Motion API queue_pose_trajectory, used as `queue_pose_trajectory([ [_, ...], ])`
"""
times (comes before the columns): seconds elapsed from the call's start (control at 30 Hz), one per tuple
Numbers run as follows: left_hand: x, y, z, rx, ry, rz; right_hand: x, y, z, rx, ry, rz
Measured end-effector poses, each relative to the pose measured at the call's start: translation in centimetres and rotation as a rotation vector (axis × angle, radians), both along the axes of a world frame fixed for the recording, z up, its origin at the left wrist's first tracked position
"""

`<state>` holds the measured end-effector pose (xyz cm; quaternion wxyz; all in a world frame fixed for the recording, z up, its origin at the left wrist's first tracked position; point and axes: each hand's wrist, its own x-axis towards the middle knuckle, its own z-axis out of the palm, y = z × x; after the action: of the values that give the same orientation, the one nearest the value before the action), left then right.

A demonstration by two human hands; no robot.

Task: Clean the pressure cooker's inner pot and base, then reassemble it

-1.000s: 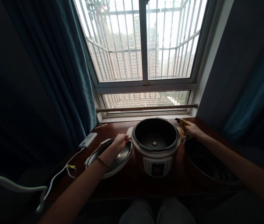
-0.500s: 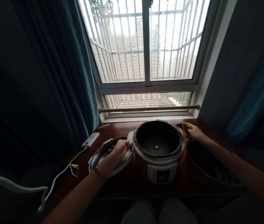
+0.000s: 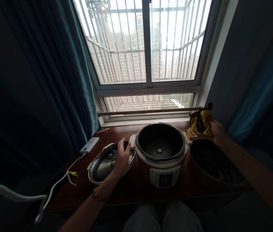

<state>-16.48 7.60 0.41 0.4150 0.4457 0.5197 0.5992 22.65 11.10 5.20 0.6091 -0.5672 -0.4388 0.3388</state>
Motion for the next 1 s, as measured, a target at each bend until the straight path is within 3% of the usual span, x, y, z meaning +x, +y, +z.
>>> queue_pose_trajectory([
  [0.1, 1.9, -2.9, 0.1, 0.454, 0.613, -0.061, -2.7, -1.6, 0.9, 0.054, -0.117, 0.097],
  [0.17, 3.3, -4.6, -0.3, 0.607, 0.893, -0.131, -5.5, -2.8, 0.5, 0.049, -0.359, 0.311],
  [0.27, 5.2, -6.0, -1.5, 0.675, 1.084, -0.14, -10.0, -4.4, -0.5, -0.04, -0.876, 0.616],
  [0.37, 6.1, -6.0, -2.7, 0.712, 1.192, -0.131, -13.1, -5.6, -0.8, -0.1, -1.265, 0.632],
  [0.47, 6.1, -5.6, -3.3, 0.741, 1.23, -0.126, -14.5, -6.5, -0.5, -0.097, -1.349, 0.659],
  [0.6, 6.0, -5.2, -3.8, 0.758, 1.203, -0.097, -14.0, -7.2, -0.6, -0.027, -1.368, 0.643],
  [0.73, 6.0, -5.2, -4.2, 0.776, 1.192, -0.086, -11.6, -6.4, -1.2, 0.096, -1.401, 0.69],
  [0.9, 6.3, -5.1, -4.4, 0.771, 1.186, -0.104, -8.0, -1.7, -1.3, 0.078, -1.511, 0.931],
  [1.0, 6.5, -4.9, -4.3, 0.766, 1.189, -0.102, -6.7, 1.9, -1.4, 0.08, -1.608, 0.996],
])
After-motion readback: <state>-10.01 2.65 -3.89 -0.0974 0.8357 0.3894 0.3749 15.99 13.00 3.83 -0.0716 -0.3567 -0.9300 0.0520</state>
